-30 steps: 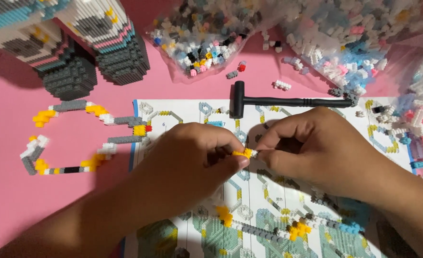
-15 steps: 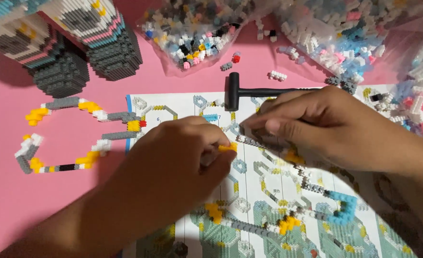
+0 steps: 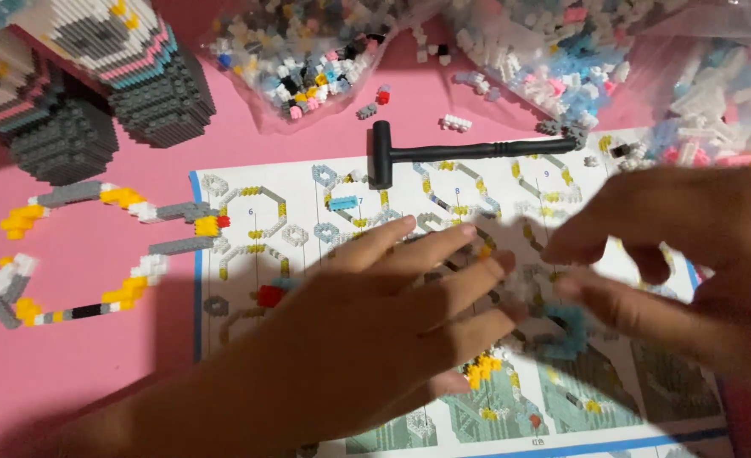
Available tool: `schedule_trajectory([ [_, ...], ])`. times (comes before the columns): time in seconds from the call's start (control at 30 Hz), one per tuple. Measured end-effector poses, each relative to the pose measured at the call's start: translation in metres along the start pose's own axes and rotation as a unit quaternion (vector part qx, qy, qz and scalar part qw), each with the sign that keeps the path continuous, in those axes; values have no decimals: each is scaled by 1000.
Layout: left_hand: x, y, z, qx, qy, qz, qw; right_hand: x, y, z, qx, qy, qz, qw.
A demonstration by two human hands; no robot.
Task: Assembling a flat component of a toy robot using small interlocking plastic blocks while following printed instructions.
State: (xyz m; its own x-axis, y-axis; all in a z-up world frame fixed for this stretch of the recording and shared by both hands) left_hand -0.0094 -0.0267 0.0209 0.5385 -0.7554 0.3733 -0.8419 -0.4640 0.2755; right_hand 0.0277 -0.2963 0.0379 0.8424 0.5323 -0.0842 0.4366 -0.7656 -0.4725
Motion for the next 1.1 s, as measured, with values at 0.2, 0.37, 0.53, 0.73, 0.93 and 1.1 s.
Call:
schedule_trajectory([
  [0.2, 4, 0, 5, 80, -102, -42, 991, -20, 29, 23, -119, -97, 49, 987],
  [0.37, 0, -2, -1, 103, -54, -34, 993, -24, 31, 28, -58, -12, 39, 998],
  [0.53, 2, -2, 9, 52, -62, -26, 996, -15, 17, 26, 27, 4, -34, 999],
  [0.73, 1, -4, 12, 72, -51, 0, 996, -9, 7, 23, 81, 19, -37, 996],
  [0.93, -2, -3, 13, 44, -51, -11, 998, -5, 6, 22, 113, 21, -48, 992],
  [1.1, 0, -1, 12, 53, -36, -10, 998, -3, 4, 23, 113, 31, -54, 992],
])
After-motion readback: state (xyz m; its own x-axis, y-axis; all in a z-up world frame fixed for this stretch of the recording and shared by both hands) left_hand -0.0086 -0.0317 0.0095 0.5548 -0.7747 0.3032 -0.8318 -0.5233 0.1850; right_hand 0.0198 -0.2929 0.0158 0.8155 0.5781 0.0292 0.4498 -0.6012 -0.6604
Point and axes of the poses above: each hand's wrist, its own x-axis towards the middle knuckle, its own z-axis out of the palm, y = z × x, the point moved 2 cm from there along x, towards the middle knuckle, and after that the axes turned 8 degrees about -z, right-handed, at the moved point
